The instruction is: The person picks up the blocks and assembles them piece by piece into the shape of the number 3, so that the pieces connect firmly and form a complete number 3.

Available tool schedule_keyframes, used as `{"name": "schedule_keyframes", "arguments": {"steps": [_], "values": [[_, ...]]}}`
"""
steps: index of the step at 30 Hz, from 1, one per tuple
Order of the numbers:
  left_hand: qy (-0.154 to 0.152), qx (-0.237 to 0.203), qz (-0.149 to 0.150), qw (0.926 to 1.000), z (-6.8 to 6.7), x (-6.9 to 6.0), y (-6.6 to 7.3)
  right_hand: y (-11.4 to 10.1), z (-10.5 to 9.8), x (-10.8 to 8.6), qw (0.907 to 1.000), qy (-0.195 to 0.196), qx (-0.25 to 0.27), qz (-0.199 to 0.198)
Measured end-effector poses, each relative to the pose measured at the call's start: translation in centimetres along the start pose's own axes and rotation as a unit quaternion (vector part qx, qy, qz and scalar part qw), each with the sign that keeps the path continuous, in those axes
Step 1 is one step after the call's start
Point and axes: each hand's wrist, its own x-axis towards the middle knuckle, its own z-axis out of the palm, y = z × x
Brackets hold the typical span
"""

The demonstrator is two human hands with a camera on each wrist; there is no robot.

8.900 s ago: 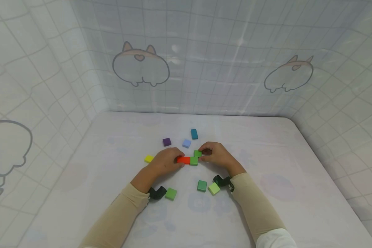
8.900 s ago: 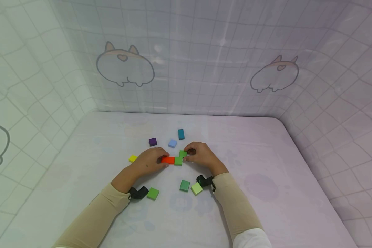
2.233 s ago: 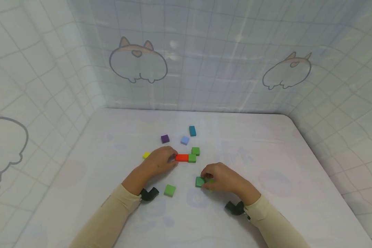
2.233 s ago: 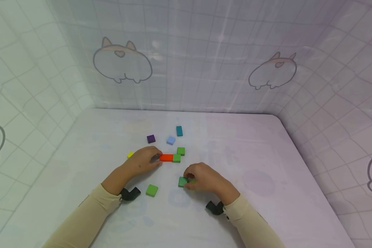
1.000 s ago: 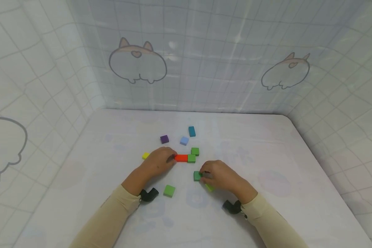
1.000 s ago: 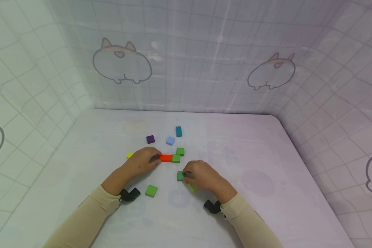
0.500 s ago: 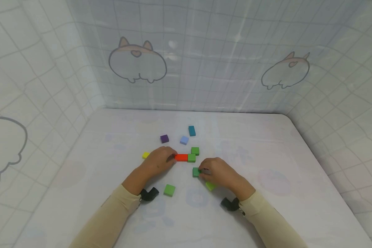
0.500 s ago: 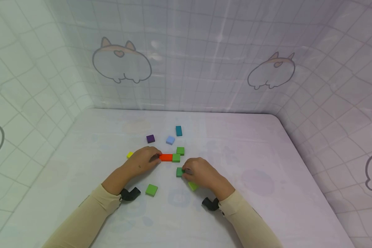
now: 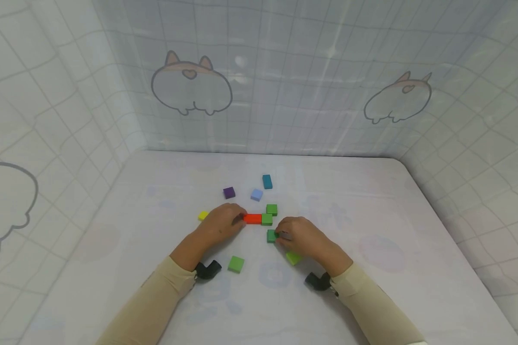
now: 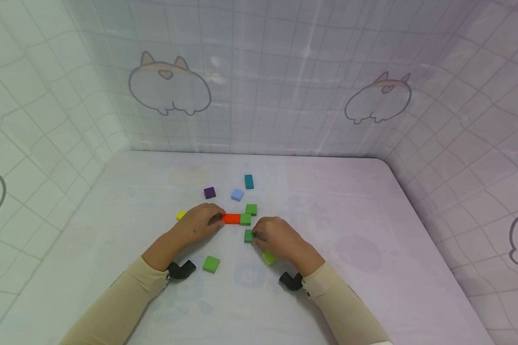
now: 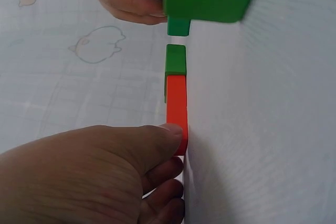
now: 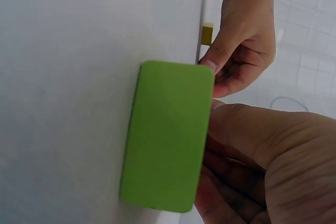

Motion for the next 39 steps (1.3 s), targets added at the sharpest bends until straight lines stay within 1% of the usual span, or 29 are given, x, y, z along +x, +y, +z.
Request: {"name": "schedule_keyframes", "arguments": {"steps": [12, 21, 26, 31, 39], "values": [[-0.004, 0.001, 0.001, 1.0000, -0.15, 0.10, 0.07, 0.30, 0.12, 0.40, 1.0000, -0.004, -0.001, 0.005], [0.001, 0.001, 0.006, 1.0000, -0.08, 0.08, -0.06, 0.43, 0.23, 0.63, 1.0000, 0.007, 0.003, 0.002], [0.004, -0.003, 0.009, 0.9999, 0.03, 0.09, -0.19, 0.23, 0.09, 0.65, 0.9998, 0.006, 0.010, 0.013], [0.003, -0.003, 0.008, 1.0000, 0.06, 0.15, -0.23, 0.19, 0.06, 0.73, 0.9997, 0.002, 0.006, 0.025], [0.002, 0.000, 0.005, 1.0000, 0.05, 0.10, -0.13, 0.39, 0.07, 0.90, 0.9997, -0.002, 0.000, 0.024]]}}
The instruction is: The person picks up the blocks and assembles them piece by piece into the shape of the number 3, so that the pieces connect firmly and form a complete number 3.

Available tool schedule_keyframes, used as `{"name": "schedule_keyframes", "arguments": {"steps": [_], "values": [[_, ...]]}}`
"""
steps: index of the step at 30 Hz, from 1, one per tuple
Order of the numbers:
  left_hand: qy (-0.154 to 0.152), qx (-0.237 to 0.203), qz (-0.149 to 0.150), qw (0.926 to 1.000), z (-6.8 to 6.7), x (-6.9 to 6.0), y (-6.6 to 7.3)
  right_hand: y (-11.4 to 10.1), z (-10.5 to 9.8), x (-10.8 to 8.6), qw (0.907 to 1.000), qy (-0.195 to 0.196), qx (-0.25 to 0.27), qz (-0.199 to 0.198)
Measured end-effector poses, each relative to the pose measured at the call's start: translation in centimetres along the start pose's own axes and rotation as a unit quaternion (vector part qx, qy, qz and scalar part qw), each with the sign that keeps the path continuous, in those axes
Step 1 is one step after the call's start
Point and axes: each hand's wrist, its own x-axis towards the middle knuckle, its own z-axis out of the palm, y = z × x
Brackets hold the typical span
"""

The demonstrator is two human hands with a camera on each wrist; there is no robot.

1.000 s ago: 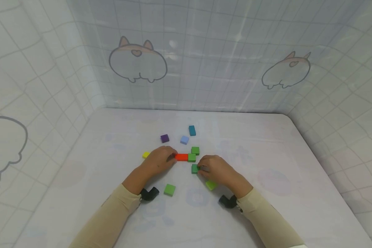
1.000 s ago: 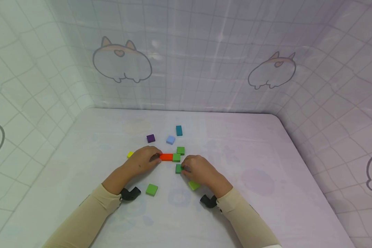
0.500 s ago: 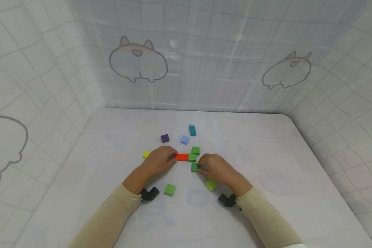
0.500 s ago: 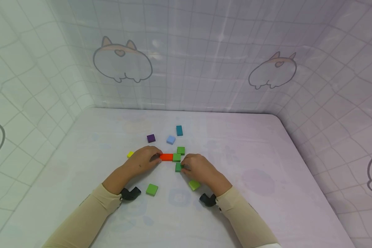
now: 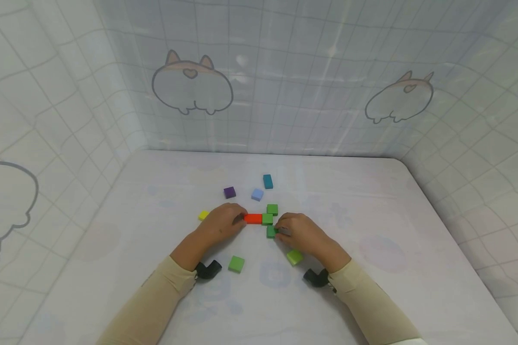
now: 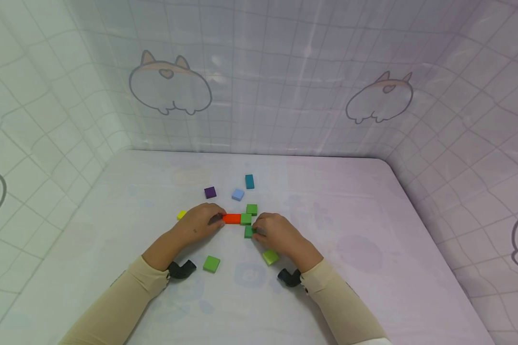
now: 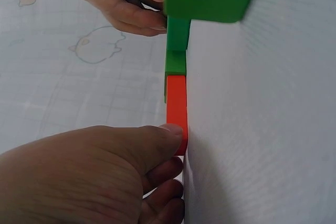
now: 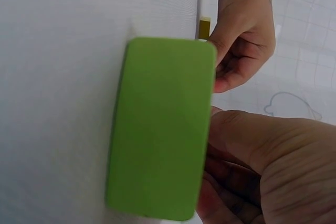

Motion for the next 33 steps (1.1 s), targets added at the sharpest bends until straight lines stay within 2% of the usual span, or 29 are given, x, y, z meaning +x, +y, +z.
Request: {"name": "schedule_keyframes", "arguments": {"steps": [33], "values": [[0.002, -0.005, -0.006, 1.0000, 0.04, -0.06, 0.15, 0.34, -0.19, 0.04, 1.0000, 0.005, 0.001, 0.002]]}}
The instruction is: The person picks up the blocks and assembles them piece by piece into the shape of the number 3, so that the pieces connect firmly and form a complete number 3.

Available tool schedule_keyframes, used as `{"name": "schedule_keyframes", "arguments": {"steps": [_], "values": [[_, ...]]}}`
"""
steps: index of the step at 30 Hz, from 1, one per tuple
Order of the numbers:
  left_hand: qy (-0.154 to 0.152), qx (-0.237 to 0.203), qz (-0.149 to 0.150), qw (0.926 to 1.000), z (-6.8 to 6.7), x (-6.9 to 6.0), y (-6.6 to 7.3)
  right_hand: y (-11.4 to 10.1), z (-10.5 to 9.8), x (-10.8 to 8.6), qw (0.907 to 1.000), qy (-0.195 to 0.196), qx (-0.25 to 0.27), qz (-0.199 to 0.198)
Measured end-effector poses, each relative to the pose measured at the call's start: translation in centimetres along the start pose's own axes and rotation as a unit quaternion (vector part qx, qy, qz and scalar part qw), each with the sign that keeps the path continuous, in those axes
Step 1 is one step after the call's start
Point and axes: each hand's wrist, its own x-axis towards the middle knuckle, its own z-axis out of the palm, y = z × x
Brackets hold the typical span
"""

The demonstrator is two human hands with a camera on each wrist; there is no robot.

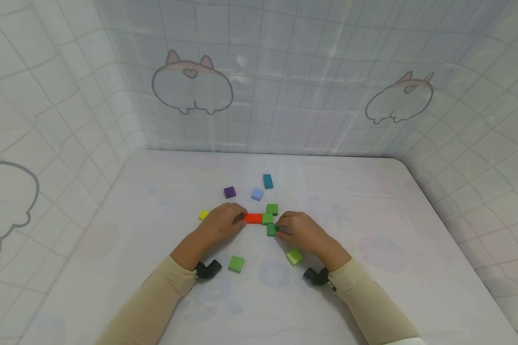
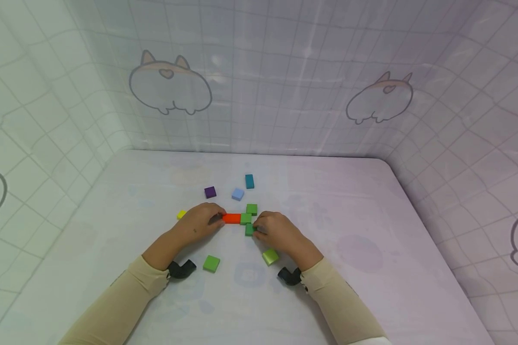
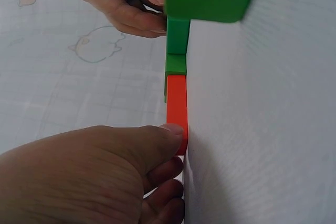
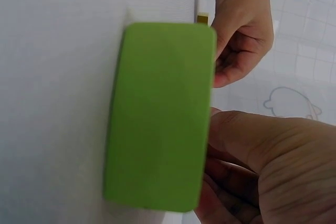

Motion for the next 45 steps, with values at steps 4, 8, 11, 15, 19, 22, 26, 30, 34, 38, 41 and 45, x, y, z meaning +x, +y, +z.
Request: {"name": "schedule_keyframes", "arguments": {"steps": [4, 8, 11, 15, 19, 22, 26, 30, 34, 38, 41, 45], "values": [[0.002, 0.000, 0.000, 1.0000, 0.01, -0.02, -0.03, -0.04, -0.06, -0.02, 1.0000, 0.000, 0.007, 0.000], [0.003, 0.002, 0.002, 1.0000, 0.01, -0.02, -0.06, -0.06, -0.05, 0.02, 1.0000, -0.003, 0.009, 0.003], [0.003, 0.002, 0.003, 1.0000, 0.01, -0.02, -0.07, -0.08, -0.03, 0.06, 0.9999, -0.003, 0.012, 0.005], [0.004, 0.003, 0.003, 1.0000, 0.00, 0.02, -0.11, -0.09, -0.03, 0.09, 0.9999, 0.000, 0.015, 0.005], [0.004, 0.003, 0.006, 1.0000, -0.01, 0.03, -0.15, -0.03, 0.02, 0.12, 0.9999, 0.001, 0.010, 0.004], [0.006, 0.003, 0.007, 1.0000, -0.09, -0.02, -0.10, 0.00, 0.06, 0.14, 0.9999, 0.000, 0.010, 0.004], [0.007, 0.002, 0.004, 1.0000, -0.19, -0.08, -0.01, -0.08, 0.01, 0.17, 1.0000, -0.004, 0.007, 0.006], [0.001, -0.003, -0.007, 1.0000, -0.19, -0.08, 0.05, -0.21, -0.02, 0.16, 0.9998, -0.011, 0.007, 0.015], [-0.007, -0.005, -0.020, 0.9998, -0.10, -0.08, 0.12, -0.39, -0.06, -0.04, 0.9995, -0.012, 0.009, 0.029], [-0.006, -0.001, -0.025, 0.9997, 0.04, -0.06, 0.09, -0.43, 0.04, -0.30, 0.9993, -0.002, 0.005, 0.037], [-0.005, -0.003, -0.022, 0.9997, 0.08, -0.04, 0.05, -0.35, 0.12, -0.39, 0.9991, 0.000, 0.004, 0.042], [-0.003, -0.002, -0.014, 0.9999, 0.10, 0.02, 0.00, -0.21, 0.16, -0.38, 0.9988, -0.002, 0.012, 0.047]]}}
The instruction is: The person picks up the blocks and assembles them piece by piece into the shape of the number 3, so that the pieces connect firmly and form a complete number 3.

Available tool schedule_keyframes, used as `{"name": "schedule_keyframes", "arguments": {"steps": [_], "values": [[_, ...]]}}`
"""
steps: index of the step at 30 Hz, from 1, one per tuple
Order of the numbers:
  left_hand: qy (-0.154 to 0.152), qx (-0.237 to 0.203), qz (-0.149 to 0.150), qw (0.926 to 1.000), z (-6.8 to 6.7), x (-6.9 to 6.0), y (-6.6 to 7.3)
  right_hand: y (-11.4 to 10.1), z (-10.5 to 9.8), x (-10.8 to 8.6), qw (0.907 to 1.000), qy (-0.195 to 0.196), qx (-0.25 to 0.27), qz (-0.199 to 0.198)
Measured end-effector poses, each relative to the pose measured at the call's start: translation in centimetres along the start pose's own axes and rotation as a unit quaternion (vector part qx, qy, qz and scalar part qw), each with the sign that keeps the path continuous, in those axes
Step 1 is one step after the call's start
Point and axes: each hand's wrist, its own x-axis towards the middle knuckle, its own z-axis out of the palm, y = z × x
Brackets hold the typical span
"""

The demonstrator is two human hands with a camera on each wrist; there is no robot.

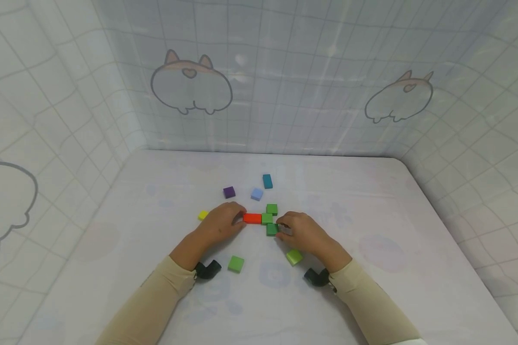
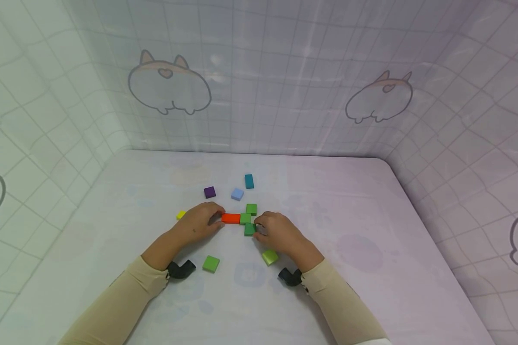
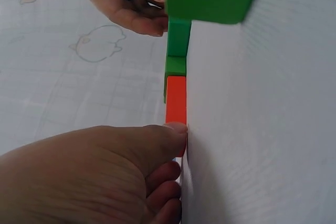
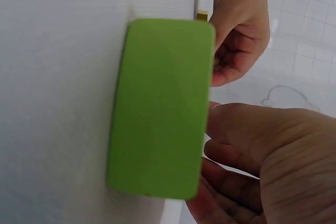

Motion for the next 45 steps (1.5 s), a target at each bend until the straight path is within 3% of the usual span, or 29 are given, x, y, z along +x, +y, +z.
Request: {"name": "schedule_keyframes", "arguments": {"steps": [22, 29, 35, 38, 45], "values": [[0.004, 0.010, 0.017, 0.9998, -0.2, 0.1, 0.1, 0.2, 0.1, 0.3, 0.9999, -0.013, 0.004, 0.011], [-0.001, 0.003, 0.004, 1.0000, -0.2, 0.0, 0.2, 0.1, -0.1, 0.1, 0.9998, -0.015, 0.011, 0.010], [-0.017, -0.002, -0.008, 0.9998, 0.0, 0.0, 0.4, 0.1, -0.8, -0.4, 0.9988, -0.024, 0.020, 0.038], [-0.014, 0.001, -0.007, 0.9999, -0.4, -0.3, 0.6, 0.1, -1.1, -0.5, 0.9986, -0.022, 0.024, 0.043], [-0.015, 0.009, 0.002, 0.9998, -2.0, -1.3, 1.5, 0.0, -1.9, -0.6, 0.9993, -0.013, 0.033, 0.013]]}}
